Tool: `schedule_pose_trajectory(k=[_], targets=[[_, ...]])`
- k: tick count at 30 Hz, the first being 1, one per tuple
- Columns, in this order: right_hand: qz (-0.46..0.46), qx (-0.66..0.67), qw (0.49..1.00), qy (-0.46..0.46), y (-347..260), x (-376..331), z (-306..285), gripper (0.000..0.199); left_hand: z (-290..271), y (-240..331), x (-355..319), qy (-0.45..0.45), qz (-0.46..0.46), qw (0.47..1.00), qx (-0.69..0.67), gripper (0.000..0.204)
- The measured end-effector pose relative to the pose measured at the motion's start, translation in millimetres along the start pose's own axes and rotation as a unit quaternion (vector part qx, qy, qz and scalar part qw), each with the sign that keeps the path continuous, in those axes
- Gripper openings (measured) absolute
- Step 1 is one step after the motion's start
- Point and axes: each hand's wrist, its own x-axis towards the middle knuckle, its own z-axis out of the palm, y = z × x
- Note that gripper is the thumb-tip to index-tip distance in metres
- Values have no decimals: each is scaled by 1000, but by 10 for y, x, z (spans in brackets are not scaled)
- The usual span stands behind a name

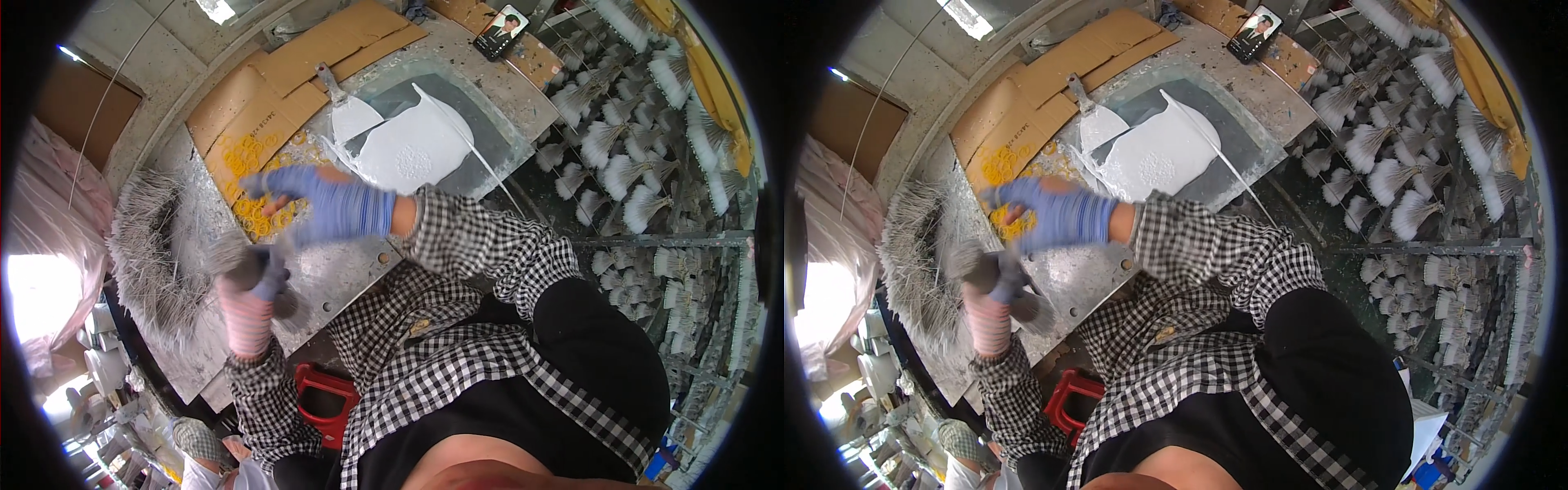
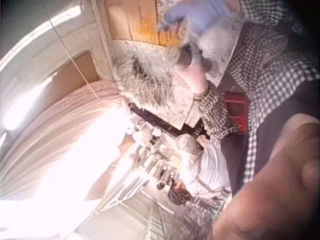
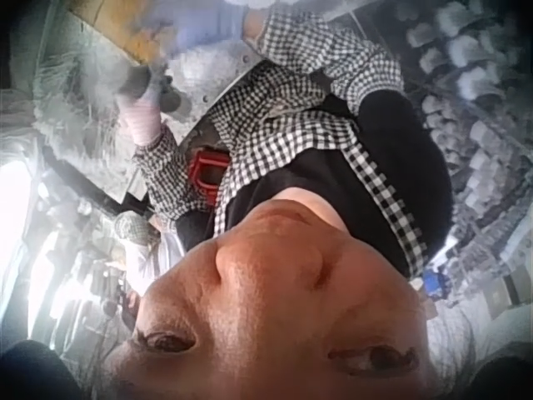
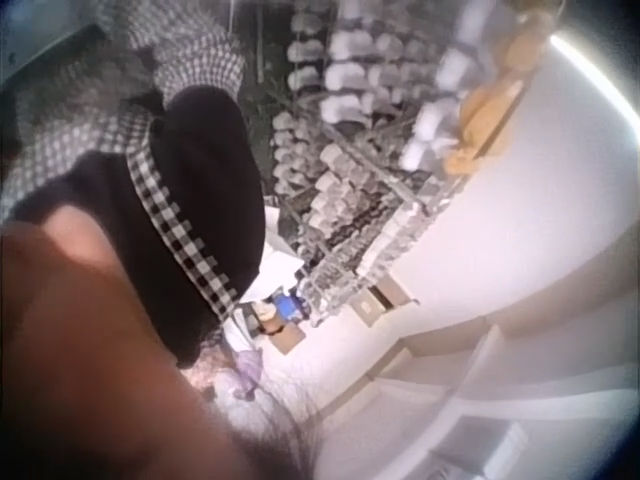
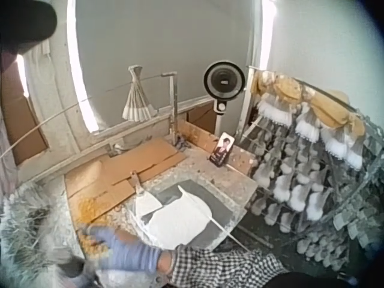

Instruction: Assembling brush bristles by dipping bundles into glue and securing them.

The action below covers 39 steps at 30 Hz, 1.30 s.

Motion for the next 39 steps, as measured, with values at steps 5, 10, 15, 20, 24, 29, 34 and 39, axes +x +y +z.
schedule_pose_trajectory(k=[5, 10, 15, 20, 24, 29, 34, 39], targets=[[-2, -207, 972, -111, 61, -25, 25, 78, 361, 2, -197, -207, 147, 816, 520, 38], [141, 116, 972, -145, 391, 172, -120, 63, 259, -70, -275, -75, 219, 953, 194, 18], [-229, 62, 967, -89, 128, -41, 167, 48, 250, 27, -124, -165, 33, 985, -43, 27], [96, -174, 969, -148, 174, 106, 23, 30, 517, -1, -315, -207, 115, 901, 362, 30], [274, 497, 809, -153, 343, 72, -25, 36, 356, -33, -339, -138, 103, 980, 97, 31], [-154, 286, 911, -252, -52, 97, -92, 43, 109, -29, -146, -184, -85, 947, -248, 31], [-326, 39, 927, -180, -457, -31, 29, 32, 311, -166, -271, -128, -41, 984, -118, 33], [-329, 17, 941, -79, -371, -173, 321, 48, 520, -291, -531, 34, 2, 999, 1, 35]])
